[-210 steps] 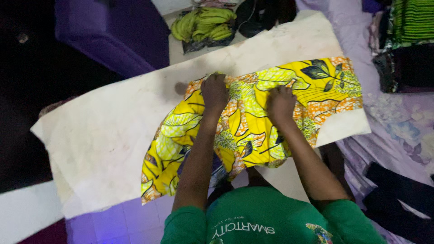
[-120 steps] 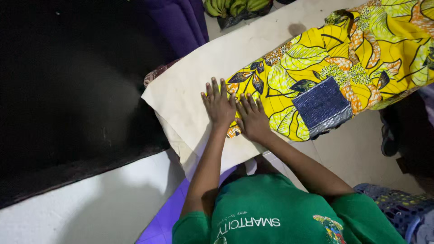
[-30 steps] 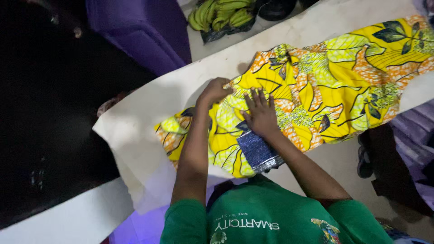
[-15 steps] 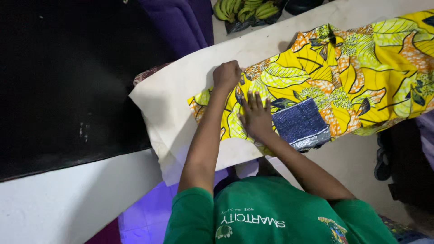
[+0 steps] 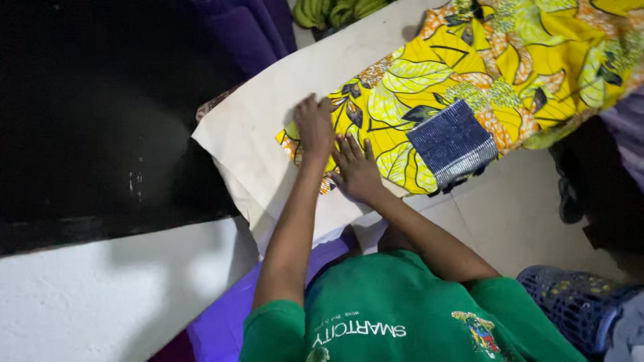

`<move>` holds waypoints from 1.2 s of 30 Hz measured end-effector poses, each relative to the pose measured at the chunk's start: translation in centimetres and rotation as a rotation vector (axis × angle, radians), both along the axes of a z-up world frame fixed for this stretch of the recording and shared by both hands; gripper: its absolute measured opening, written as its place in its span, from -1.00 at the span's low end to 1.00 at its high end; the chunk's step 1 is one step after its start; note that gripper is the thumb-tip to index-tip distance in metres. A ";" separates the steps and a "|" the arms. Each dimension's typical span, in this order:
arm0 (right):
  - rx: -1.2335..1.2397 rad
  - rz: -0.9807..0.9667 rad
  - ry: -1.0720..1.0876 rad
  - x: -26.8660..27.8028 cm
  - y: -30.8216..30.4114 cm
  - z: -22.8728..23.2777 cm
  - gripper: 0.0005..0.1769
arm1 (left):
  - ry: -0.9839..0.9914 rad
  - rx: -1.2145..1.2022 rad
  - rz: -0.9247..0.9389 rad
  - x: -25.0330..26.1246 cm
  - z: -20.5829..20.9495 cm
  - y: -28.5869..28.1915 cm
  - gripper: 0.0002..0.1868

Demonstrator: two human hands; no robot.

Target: The person folds a yellow patterned cloth and a dark blue long-sleeved shirt on a white table. They smooth and align each item, fold them into compact rectangles, and place them on a nearby bed.

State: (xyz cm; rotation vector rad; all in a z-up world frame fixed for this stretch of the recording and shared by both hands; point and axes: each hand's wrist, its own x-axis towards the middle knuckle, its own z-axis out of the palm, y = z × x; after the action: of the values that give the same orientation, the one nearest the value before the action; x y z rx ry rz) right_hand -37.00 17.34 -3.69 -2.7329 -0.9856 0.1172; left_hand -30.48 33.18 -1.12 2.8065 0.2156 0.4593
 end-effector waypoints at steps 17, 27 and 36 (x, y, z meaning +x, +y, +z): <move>0.272 -0.196 -0.135 -3.6 -15.9 -2.0 -0.88 | 0.052 -0.386 0.015 -7.7 -3.3 -12.6 -0.73; 0.480 -0.331 0.281 3.3 -20.8 -1.6 -0.76 | 0.035 -1.511 0.022 -10.4 -12.0 -20.5 -0.68; 0.294 -0.105 0.262 7.4 -24.8 -3.2 -0.50 | -0.176 -1.571 0.082 -9.7 -11.9 -23.9 -0.62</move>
State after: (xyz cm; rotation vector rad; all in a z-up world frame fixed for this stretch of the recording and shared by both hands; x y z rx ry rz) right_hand -29.57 -7.43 -6.88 -2.4188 -0.7223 0.2807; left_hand -40.17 9.31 -12.97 1.2219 0.4086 0.3045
